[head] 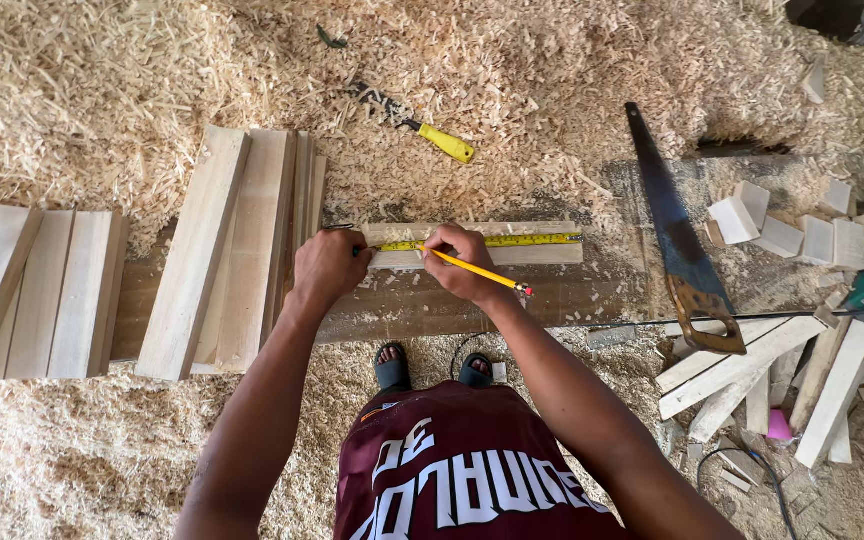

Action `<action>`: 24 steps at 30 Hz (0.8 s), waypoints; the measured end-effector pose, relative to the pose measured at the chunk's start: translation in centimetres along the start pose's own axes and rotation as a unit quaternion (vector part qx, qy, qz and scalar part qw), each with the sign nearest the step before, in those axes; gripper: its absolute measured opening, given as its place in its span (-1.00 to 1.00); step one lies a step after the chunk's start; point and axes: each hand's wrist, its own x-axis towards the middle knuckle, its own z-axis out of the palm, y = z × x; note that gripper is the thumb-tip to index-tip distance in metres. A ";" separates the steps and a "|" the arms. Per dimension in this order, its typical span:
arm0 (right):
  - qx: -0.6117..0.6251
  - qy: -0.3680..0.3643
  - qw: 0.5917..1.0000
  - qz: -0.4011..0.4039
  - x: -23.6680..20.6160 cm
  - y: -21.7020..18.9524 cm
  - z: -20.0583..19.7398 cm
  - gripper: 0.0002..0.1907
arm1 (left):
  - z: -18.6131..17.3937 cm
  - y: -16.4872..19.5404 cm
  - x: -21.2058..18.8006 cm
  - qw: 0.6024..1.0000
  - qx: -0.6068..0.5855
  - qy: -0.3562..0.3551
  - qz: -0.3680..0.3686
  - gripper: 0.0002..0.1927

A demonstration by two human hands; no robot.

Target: The person measures and marks multiple wooden planks with a tape measure and pencil. They then use a try square to draw perpendicular lines across the marked planks in a woodworking shop.

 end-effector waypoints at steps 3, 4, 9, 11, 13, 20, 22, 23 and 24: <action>-0.070 -0.005 0.997 -0.020 0.3 0.2 0.3 -0.87 | 0.0 -0.1 0.0 1.000 0.000 0.010 0.009 -0.79; -0.080 -0.004 0.996 -0.031 0.2 0.2 0.4 -0.86 | 0.1 -0.1 0.0 1.000 0.000 0.015 0.013 -0.79; -0.128 -0.005 0.990 -0.067 0.1 0.3 0.7 -0.83 | 0.1 -0.1 0.1 1.000 0.008 0.007 0.014 -0.77; -0.131 -0.011 0.989 -0.072 0.1 0.2 0.6 -0.83 | 0.1 -0.1 0.2 1.000 0.007 0.000 0.007 -0.77; -0.132 -0.012 0.988 -0.077 0.2 0.1 0.6 -0.83 | 0.1 -0.1 0.3 1.000 0.008 -0.001 0.010 -0.77; -0.136 -0.008 0.988 -0.075 0.2 -0.2 0.7 -0.83 | 0.1 -0.2 0.1 0.999 0.011 0.013 0.028 -0.78; -0.136 -0.008 0.988 -0.071 0.2 -0.3 0.7 -0.83 | 0.1 -0.2 0.2 1.000 0.016 -0.001 0.022 -0.77; -0.134 -0.008 0.989 -0.070 0.2 -0.4 0.7 -0.83 | 0.1 -0.1 0.2 1.000 0.019 -0.007 0.020 -0.77; -0.132 -0.008 0.989 -0.068 0.2 -0.4 0.7 -0.83 | 0.1 -0.2 0.2 1.000 0.017 -0.001 0.025 -0.78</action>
